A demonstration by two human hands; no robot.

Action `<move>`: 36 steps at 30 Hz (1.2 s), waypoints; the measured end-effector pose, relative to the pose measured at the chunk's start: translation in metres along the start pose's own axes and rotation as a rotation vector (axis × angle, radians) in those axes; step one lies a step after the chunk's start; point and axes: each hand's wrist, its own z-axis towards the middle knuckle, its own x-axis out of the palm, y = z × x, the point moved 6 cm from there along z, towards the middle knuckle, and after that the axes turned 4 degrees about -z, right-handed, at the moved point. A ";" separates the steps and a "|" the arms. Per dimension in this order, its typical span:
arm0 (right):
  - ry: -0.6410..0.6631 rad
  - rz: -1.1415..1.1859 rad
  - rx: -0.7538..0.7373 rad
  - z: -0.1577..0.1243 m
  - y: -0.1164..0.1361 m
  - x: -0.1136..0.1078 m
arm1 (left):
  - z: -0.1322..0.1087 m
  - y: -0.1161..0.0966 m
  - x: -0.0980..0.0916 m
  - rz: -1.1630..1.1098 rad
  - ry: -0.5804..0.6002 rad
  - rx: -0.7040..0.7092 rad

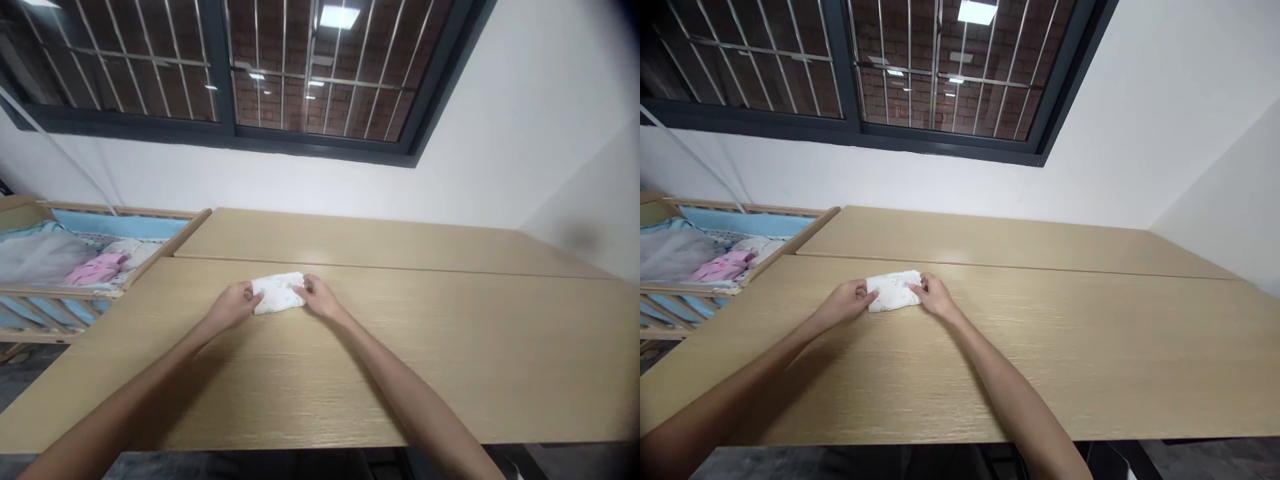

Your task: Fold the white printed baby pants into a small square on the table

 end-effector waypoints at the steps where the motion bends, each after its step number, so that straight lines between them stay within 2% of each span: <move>1: -0.042 0.023 0.037 0.002 -0.005 0.002 | 0.006 0.003 0.001 0.052 -0.017 -0.021; 4: -0.152 0.083 0.098 0.004 -0.018 0.007 | 0.020 0.012 0.006 0.143 -0.046 -0.054; 7: -0.180 0.088 0.091 0.002 -0.024 0.013 | 0.026 0.020 0.013 0.180 -0.056 -0.052; 11: -0.235 -0.045 0.038 -0.007 -0.012 0.008 | 0.022 0.025 0.018 0.198 -0.151 -0.035; 12: -0.254 -0.115 -0.012 -0.010 -0.002 0.005 | 0.019 0.022 0.018 0.201 -0.213 -0.001; 14: -0.234 -0.277 -0.166 -0.015 0.023 0.005 | 0.010 0.007 0.022 0.195 -0.347 0.160; 16: -0.121 -0.416 -0.329 -0.019 0.046 0.014 | -0.001 -0.012 0.034 0.188 -0.407 0.383; 18: 0.015 -0.493 -0.427 -0.021 0.057 0.026 | -0.009 -0.023 0.052 0.206 -0.366 0.515; 21: 0.146 -0.534 -0.448 -0.020 0.055 0.039 | -0.011 -0.020 0.073 0.259 -0.271 0.522; 23: 0.190 -0.548 -0.433 -0.018 0.049 0.043 | -0.010 -0.013 0.080 0.301 -0.236 0.504; 28: 0.186 -0.556 -0.387 -0.019 0.038 0.042 | -0.007 -0.003 0.080 0.390 -0.245 0.491; 36: 0.171 -0.505 -0.255 -0.030 0.024 0.029 | -0.011 0.015 0.074 0.366 -0.230 0.430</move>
